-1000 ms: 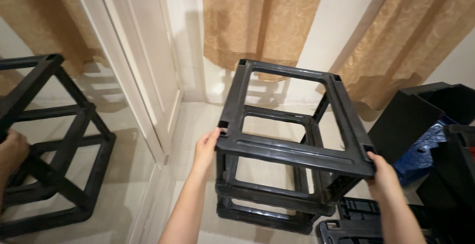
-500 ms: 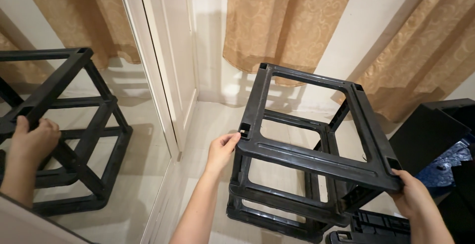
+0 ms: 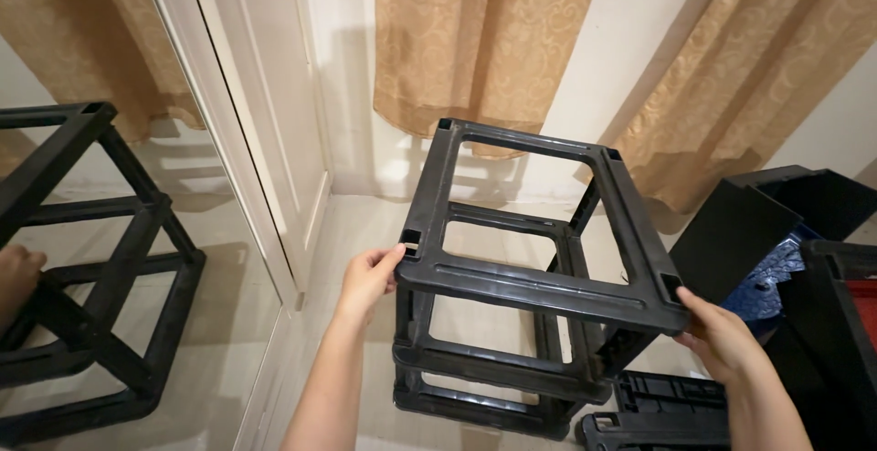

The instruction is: The person assembles a black plastic shelving unit by hand, stacking square frames and inserting vertical support pieces into the corners. The person repeatedly picks up frames and supports from a nearby bin and secures them into the growing structure.

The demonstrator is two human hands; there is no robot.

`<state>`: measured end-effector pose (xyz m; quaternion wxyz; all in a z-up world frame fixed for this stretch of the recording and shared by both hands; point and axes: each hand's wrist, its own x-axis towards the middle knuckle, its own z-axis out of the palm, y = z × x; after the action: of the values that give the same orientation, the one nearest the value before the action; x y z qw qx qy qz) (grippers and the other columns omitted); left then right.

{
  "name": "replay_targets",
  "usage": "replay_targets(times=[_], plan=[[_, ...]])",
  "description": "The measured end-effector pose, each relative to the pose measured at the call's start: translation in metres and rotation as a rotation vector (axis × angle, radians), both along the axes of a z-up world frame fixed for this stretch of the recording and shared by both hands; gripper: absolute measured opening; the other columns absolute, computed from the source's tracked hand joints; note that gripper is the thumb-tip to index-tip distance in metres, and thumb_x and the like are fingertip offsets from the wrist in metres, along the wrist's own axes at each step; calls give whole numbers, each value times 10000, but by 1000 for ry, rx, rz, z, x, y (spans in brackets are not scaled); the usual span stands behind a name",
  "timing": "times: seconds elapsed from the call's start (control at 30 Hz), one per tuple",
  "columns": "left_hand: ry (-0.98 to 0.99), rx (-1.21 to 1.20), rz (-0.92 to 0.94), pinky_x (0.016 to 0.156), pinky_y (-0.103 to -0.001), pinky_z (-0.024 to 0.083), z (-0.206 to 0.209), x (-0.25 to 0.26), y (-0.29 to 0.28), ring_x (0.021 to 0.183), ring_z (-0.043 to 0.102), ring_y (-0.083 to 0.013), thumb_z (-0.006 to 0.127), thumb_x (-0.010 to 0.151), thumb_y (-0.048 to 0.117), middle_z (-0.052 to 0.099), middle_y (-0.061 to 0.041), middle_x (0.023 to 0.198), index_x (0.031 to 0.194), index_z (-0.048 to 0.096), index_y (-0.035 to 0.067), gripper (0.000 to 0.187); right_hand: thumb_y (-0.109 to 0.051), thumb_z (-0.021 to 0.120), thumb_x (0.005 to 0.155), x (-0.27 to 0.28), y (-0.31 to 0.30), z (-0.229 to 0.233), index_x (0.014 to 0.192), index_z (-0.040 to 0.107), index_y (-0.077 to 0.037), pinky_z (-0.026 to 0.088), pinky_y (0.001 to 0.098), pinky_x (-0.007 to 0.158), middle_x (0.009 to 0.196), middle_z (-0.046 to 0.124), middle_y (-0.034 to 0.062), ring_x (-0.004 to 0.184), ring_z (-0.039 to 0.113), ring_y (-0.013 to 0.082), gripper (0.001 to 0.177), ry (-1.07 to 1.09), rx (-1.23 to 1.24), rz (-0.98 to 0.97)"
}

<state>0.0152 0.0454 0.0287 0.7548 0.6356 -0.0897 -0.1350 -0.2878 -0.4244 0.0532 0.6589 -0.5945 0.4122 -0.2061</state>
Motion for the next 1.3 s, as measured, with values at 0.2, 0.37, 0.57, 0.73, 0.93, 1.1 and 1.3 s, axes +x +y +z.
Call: replay_targets(times=[0.2, 0.37, 0.57, 0.73, 0.93, 1.1, 1.3], plan=[[110, 53, 7, 538, -256, 457, 9, 0, 1, 542, 525, -98, 776, 879, 340, 603, -2, 679, 936, 736, 50, 298, -319, 677, 972, -1, -15, -12, 1074, 692, 83, 480, 423, 795, 874, 673, 148, 847, 597, 260, 415, -71, 25, 76], [92, 3, -1, 530, -249, 446, 2, 0, 0, 550, 551, -84, 740, 888, 332, 657, -5, 700, 926, 735, 57, 278, -338, 642, 959, -9, -10, -22, 1075, 689, 9, 464, 389, 791, 919, 696, 95, 896, 615, 203, 369, -113, 73, 47], [18, 43, 85, 497, -278, 457, -5, 2, -9, 536, 551, -112, 715, 894, 309, 639, -26, 680, 936, 727, 14, 298, -342, 655, 973, -8, -5, -22, 1149, 671, -22, 449, 408, 793, 970, 675, 93, 906, 594, 215, 366, -120, 53, 97], [-221, 339, 308, 634, -373, 510, 28, -25, -13, 711, 625, -215, 736, 875, 364, 669, -104, 891, 1084, 720, -2, 422, -364, 667, 899, -23, 3, -19, 1339, 647, -28, 461, 375, 886, 1129, 686, 107, 1045, 597, 213, 553, -182, -33, 256], [-996, 493, 505, 1070, -543, 350, 78, -106, -70, 1278, 486, -383, 742, 838, 265, 567, -156, 1325, 1357, 573, 57, 584, -63, 777, 629, -38, 13, -51, 1452, 487, -163, 452, 376, 1025, 1339, 628, 46, 1239, 579, 183, 879, -296, -115, 399], [-1306, 472, -51, 1123, -567, 332, 92, -182, -163, 1362, 455, -393, 827, 793, 338, 530, -175, 1414, 1350, 550, 15, 701, 58, 746, 790, -12, 3, -101, 1369, 586, -23, 451, 360, 1016, 1224, 656, 91, 1155, 586, 192, 606, -351, -336, 287], [-1520, 775, -336, 1116, -621, 304, 79, -229, -250, 1371, 439, -432, 849, 637, 330, 444, -196, 1503, 1456, 436, -20, 982, 69, 666, 794, -7, -9, -122, 1300, 590, -56, 503, 321, 948, 1185, 688, 46, 1089, 630, 149, 526, -434, -295, 243]])
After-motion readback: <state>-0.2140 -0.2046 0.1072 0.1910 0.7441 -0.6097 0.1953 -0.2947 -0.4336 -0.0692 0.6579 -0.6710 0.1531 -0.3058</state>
